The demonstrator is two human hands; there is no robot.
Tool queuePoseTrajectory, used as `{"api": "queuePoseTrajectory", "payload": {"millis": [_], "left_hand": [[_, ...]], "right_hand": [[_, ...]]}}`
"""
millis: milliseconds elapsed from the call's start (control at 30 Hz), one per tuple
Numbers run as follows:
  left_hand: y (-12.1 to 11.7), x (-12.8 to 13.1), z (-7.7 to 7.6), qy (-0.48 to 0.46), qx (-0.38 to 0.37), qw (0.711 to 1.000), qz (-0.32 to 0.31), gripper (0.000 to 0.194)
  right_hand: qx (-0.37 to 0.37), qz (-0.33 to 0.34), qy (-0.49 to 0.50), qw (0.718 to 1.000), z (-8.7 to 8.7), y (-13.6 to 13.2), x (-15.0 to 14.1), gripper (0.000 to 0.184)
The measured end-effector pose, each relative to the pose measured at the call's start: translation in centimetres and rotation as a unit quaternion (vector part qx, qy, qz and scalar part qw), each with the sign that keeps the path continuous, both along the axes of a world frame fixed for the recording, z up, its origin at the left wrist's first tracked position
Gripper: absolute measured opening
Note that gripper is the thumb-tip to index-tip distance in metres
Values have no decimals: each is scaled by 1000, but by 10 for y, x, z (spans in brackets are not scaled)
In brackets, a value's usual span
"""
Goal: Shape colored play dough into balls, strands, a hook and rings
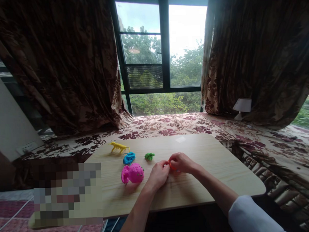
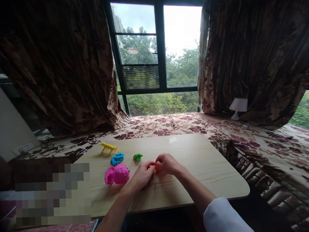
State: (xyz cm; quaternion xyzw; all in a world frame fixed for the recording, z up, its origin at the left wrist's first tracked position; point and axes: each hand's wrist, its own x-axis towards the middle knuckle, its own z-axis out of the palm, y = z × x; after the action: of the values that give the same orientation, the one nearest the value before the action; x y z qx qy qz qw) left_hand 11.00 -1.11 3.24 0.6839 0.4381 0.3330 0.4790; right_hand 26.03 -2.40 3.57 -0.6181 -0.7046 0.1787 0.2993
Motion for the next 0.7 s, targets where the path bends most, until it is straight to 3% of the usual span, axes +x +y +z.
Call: {"api": "queuePoseTrajectory", "payload": {"millis": [167, 267, 333, 400, 500, 600, 700], "left_hand": [[1, 1, -3, -89, -69, 994, -2, 14], [2, -2, -4, -155, -144, 977, -10, 23], [2, -4, -3, -253, -215, 942, -42, 22], [1, -6, -3, -350, -287, 889, -74, 17], [-1, -9, -2, -400, -332, 849, -94, 12], [-1, -14, -2, -398, -333, 850, -88, 17], [0, -19, -1, -398, -334, 852, -56, 19]], "right_hand": [[34, 2, 40, 999, 7, -2, -4, 23], [98, 16, 51, 994, 18, -10, -10, 20], [144, 35, 28, 989, 26, -14, -14, 16], [168, 51, -6, 984, 34, -18, -16, 14], [172, 66, -37, 982, 43, -24, -13, 14], [167, 52, -66, 982, 46, -42, -3, 15], [147, 5, -161, 976, 35, -65, 7, 16]]}}
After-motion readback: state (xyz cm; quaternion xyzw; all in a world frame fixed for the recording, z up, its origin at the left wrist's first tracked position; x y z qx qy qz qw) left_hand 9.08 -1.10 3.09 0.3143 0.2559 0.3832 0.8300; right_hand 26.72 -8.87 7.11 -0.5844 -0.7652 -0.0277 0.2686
